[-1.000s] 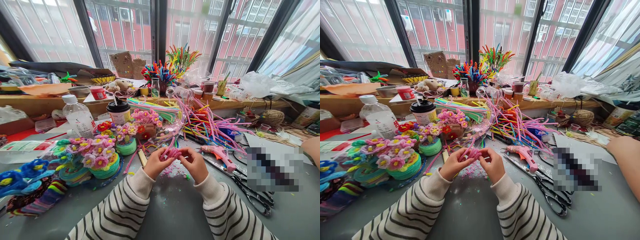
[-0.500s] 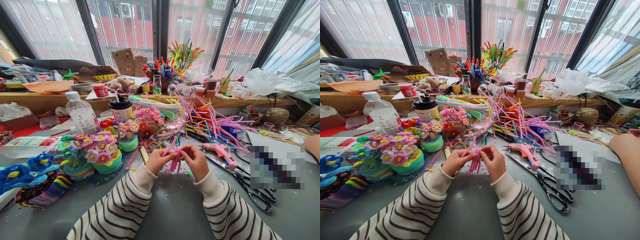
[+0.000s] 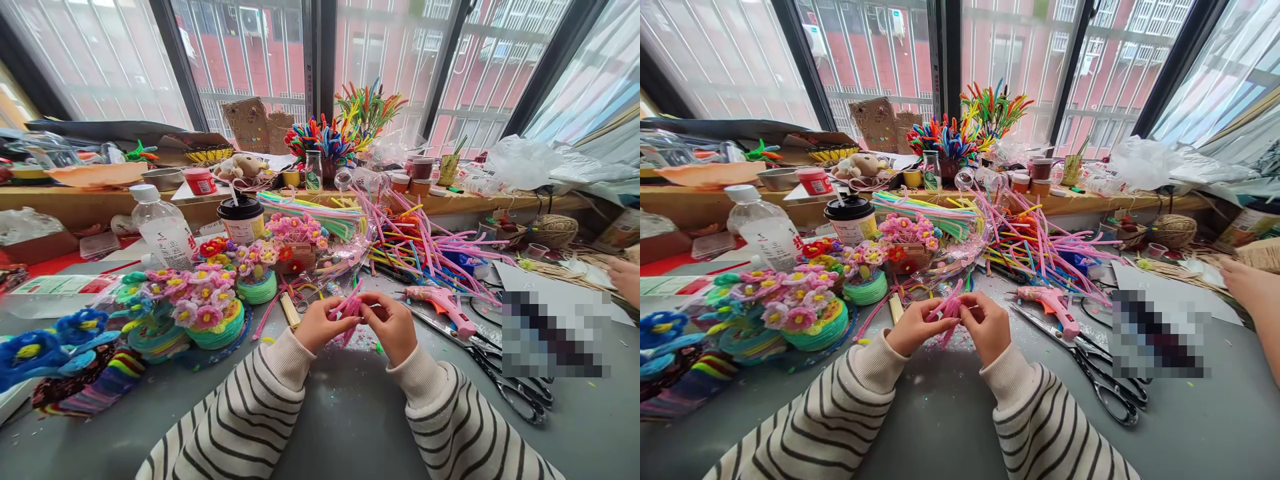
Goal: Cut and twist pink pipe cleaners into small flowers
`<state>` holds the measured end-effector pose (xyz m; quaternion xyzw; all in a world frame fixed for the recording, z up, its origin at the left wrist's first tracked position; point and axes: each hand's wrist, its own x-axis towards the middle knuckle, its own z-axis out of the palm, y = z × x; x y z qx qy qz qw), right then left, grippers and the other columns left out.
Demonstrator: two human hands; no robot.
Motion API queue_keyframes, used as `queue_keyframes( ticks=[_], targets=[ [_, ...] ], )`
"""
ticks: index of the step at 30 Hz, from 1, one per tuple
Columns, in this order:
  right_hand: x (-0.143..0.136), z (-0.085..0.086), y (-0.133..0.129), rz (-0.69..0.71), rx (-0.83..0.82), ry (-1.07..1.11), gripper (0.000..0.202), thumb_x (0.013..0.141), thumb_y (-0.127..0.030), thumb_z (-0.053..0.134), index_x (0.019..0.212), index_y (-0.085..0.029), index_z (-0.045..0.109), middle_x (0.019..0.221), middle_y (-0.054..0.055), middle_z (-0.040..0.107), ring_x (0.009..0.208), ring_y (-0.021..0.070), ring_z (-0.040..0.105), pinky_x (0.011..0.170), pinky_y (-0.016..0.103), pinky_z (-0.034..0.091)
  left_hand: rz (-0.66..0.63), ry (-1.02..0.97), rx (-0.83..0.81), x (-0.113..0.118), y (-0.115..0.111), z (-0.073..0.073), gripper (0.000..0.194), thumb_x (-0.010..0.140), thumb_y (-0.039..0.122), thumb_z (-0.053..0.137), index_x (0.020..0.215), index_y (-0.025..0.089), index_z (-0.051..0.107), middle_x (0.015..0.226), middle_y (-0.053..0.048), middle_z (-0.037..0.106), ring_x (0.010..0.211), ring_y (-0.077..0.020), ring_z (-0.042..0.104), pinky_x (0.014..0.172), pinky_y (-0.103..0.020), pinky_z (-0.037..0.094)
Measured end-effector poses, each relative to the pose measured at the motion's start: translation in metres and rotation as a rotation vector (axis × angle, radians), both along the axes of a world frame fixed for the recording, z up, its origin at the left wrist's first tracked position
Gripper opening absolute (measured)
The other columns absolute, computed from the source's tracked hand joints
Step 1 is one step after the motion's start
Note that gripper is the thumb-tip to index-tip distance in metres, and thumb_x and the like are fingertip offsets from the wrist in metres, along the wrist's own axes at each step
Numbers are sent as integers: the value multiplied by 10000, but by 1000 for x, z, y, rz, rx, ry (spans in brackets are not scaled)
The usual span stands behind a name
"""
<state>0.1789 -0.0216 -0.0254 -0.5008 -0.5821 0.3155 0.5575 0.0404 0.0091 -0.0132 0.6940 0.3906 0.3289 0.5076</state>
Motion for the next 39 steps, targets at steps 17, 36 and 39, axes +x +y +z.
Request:
queue_keyframes(
  ticks=[17,36,39],
  targets=[
    [-2,-7,3,14,58,48,152,706,-237,514,836,-188,577,783,22,633,735,149,597,690,278,485,-84,-62,-139,-1,2,-2,348,621,408,574,723,82,642,587,-33,605,423,-51,376,429,-187,284],
    [-11,-7,-4,14,5,100,248,710,-252,476,930,-197,575,880,48,625,748,171,599,622,294,519,7,-53,-344,-1,3,1,398,550,509,579,481,121,518,283,104,231,278,-14,171,344,-204,71],
    [-10,-7,-3,-2,-1,99,232,711,-257,473,906,-198,583,855,40,633,742,172,601,606,291,521,-20,-35,-308,-1,4,0,383,529,475,613,575,95,609,318,93,283,314,-12,185,358,-195,99]
  ],
)
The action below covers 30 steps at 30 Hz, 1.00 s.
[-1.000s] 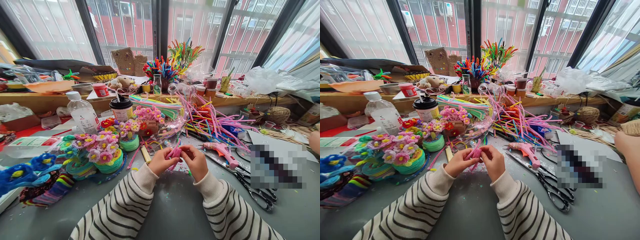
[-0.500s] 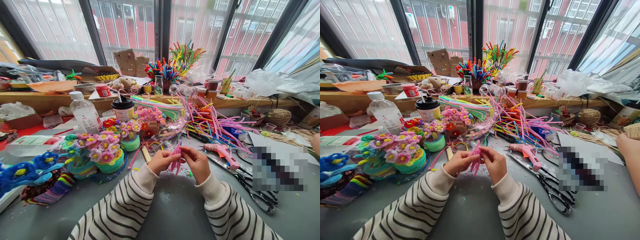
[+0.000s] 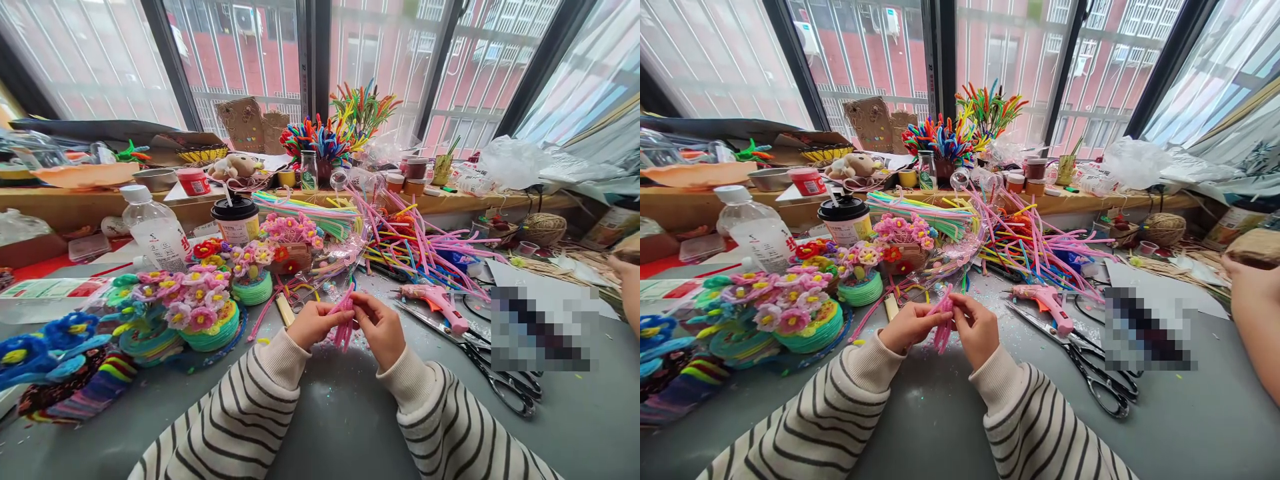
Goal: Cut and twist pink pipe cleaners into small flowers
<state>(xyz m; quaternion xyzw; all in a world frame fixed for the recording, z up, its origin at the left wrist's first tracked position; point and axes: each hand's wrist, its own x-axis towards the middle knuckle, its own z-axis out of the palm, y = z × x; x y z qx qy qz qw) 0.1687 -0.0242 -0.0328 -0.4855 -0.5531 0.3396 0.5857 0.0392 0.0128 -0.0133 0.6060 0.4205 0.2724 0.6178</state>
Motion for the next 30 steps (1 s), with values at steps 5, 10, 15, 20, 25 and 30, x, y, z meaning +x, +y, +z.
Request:
queue_keyframes(
  ticks=[5,10,15,20,25,30],
  targets=[
    [0,1,0,-9,20,-65,221,725,-260,469,900,-206,594,859,23,641,775,169,593,669,301,505,-32,-79,77,0,1,-2,339,526,404,644,665,96,664,480,14,519,434,-50,364,419,-189,238],
    [4,7,0,-5,38,-93,249,745,-292,462,935,-193,587,924,39,623,834,172,574,731,305,478,4,-67,-2,0,-1,2,355,573,413,613,725,94,649,395,59,417,329,-13,239,360,-189,146],
    [4,8,1,103,24,-29,334,723,-328,501,1032,-210,543,946,45,618,845,184,579,713,319,492,35,-57,-77,0,-3,6,367,535,462,617,627,111,563,326,106,263,283,-11,191,341,-190,86],
    [2,6,0,103,13,-94,354,685,-319,548,1022,-211,559,991,50,603,894,199,563,749,325,481,-10,-66,-59,0,-2,2,391,529,490,606,639,124,526,346,105,289,285,-9,195,337,-189,83],
    [3,5,0,84,40,-144,304,699,-319,531,972,-199,593,975,57,612,899,202,561,763,326,471,-9,-63,-67,0,0,0,399,513,507,604,560,131,482,337,108,266,285,-6,186,341,-196,75],
    [3,7,0,126,44,-166,296,735,-313,486,981,-182,586,1008,65,596,945,192,536,833,330,422,13,-80,-77,0,0,1,425,462,516,629,488,135,444,320,112,239,283,0,171,345,-201,56]
  ],
)
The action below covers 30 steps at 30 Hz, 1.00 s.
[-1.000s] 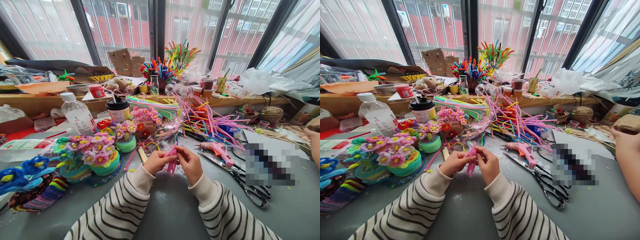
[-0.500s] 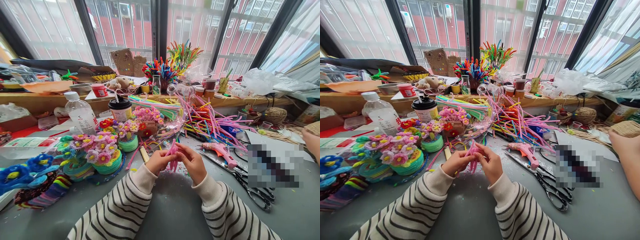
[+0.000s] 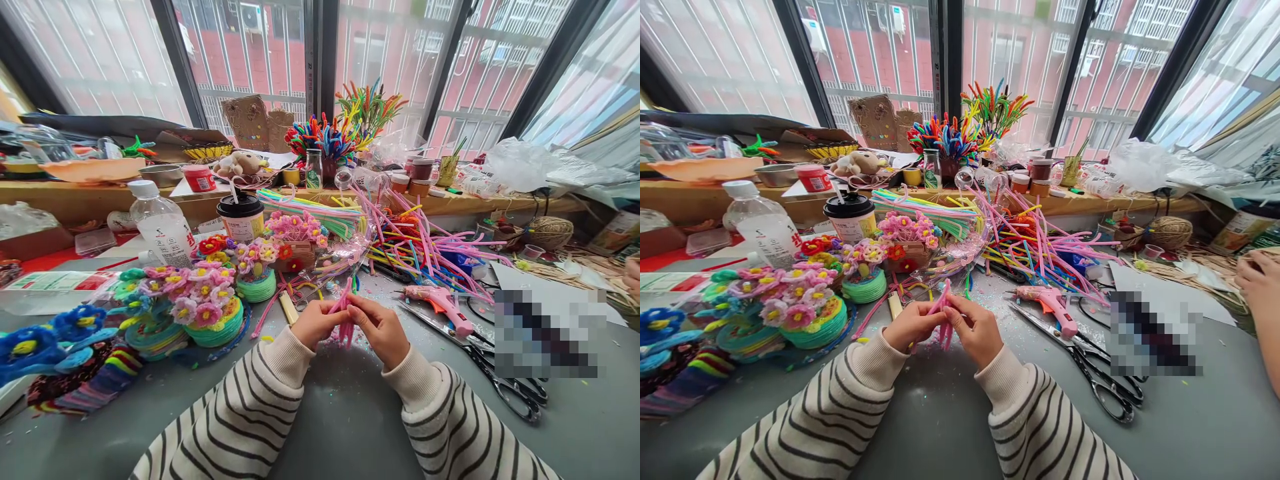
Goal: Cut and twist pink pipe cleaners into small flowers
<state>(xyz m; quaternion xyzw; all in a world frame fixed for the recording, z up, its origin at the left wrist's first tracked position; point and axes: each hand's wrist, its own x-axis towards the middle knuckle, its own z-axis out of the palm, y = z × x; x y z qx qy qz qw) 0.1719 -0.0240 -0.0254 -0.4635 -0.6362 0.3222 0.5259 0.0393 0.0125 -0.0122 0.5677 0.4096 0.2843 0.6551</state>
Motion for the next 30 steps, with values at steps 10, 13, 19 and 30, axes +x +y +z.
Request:
queue_keyframes(
  ticks=[10,13,19,30],
  targets=[
    [-7,-12,4,310,-177,205,376,703,-319,532,1043,-179,454,929,60,598,852,178,565,758,323,449,131,-169,-86,-3,1,5,397,513,432,649,700,83,614,304,98,299,272,4,177,331,-194,53],
    [-5,-9,4,265,-194,222,368,677,-318,564,1004,-177,472,951,75,582,870,184,552,764,332,442,110,-182,-60,-3,2,4,383,544,422,634,716,80,627,325,79,350,276,6,195,328,-194,62],
    [8,9,2,146,-53,224,355,696,-338,544,1041,-267,501,1109,48,483,1026,192,441,780,321,426,-123,-95,-67,-2,-4,7,384,579,455,594,662,83,634,286,93,281,276,-2,175,323,-193,71],
    [23,17,5,-51,-9,607,113,647,-296,611,690,-200,654,608,-25,567,532,46,485,519,162,418,-185,-131,7,0,-3,3,267,662,346,567,806,129,625,720,-44,642,328,2,334,333,-168,202]
  ],
)
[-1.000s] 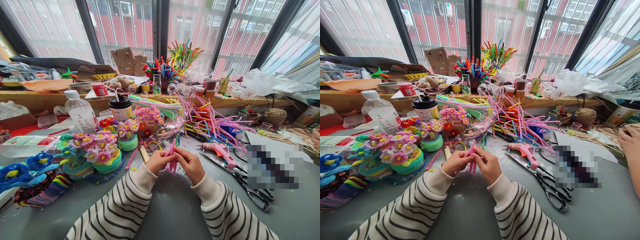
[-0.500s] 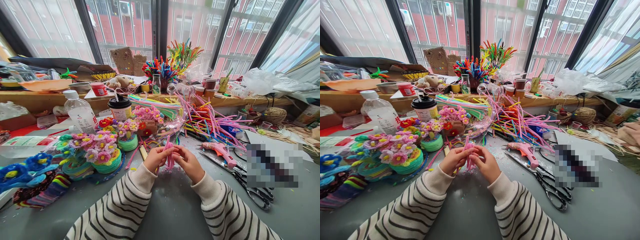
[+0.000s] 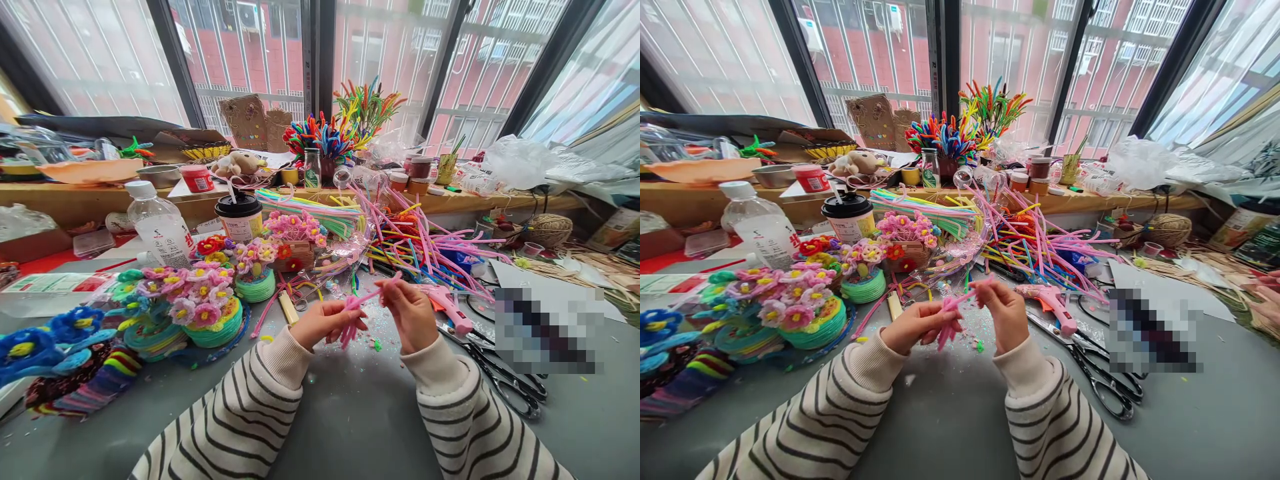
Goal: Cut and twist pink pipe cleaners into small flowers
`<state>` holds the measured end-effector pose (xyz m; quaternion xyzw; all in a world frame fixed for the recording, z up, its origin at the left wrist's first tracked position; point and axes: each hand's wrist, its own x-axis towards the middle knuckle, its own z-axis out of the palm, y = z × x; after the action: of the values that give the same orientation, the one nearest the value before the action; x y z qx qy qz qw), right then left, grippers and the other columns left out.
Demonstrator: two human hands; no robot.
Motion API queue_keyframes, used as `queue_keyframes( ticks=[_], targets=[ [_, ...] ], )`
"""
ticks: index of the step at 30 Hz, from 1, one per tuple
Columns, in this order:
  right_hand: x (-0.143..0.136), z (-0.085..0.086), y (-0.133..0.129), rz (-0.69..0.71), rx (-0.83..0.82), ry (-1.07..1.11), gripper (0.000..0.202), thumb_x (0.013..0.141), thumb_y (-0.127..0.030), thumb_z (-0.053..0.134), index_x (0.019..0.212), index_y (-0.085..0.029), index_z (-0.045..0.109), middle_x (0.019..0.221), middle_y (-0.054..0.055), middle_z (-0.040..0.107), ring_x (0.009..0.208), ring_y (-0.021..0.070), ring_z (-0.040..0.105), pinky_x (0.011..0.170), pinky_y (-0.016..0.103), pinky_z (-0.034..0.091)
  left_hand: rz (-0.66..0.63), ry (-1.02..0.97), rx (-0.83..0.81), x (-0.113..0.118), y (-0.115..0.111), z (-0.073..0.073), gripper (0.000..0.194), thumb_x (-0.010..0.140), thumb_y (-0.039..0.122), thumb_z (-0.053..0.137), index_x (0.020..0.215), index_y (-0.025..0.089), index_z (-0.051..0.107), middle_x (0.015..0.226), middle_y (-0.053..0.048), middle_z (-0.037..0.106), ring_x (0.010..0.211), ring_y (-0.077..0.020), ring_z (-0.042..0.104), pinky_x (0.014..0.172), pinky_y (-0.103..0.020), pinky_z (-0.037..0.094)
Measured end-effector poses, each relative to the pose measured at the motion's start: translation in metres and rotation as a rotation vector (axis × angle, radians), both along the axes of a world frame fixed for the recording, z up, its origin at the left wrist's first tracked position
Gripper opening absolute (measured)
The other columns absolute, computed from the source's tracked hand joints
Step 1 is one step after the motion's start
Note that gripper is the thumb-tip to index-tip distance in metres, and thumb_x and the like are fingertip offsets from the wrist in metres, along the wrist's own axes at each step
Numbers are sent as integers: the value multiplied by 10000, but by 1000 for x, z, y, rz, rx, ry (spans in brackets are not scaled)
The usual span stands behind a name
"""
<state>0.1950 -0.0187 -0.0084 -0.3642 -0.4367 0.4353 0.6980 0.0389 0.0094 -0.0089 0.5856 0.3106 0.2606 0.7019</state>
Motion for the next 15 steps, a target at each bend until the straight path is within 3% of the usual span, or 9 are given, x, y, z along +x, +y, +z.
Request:
queue_keyframes(
  ticks=[3,6,10,15],
  targets=[
    [9,5,2,-74,-78,273,177,597,-327,645,675,-168,637,525,-35,564,464,33,478,448,135,411,157,-41,27,0,0,1,236,647,317,589,777,123,628,747,-54,651,337,2,344,351,-169,237],
    [14,8,4,-127,-106,399,206,562,-325,669,661,-154,611,514,-32,581,462,38,506,433,123,425,295,-81,51,-2,1,2,209,634,294,606,752,123,627,760,-55,654,332,6,331,355,-171,243],
    [15,8,4,-182,-166,461,244,507,-325,698,612,-144,572,504,-22,605,429,41,519,402,114,437,409,-126,59,-2,1,3,197,634,286,604,744,125,630,751,-58,659,316,8,315,349,-177,219],
    [12,7,4,-191,-263,436,265,486,-315,709,606,-129,564,530,0,631,423,51,541,391,112,455,455,-135,97,-2,1,2,205,616,281,620,751,131,652,808,-76,656,331,3,310,355,-189,230]
  ],
)
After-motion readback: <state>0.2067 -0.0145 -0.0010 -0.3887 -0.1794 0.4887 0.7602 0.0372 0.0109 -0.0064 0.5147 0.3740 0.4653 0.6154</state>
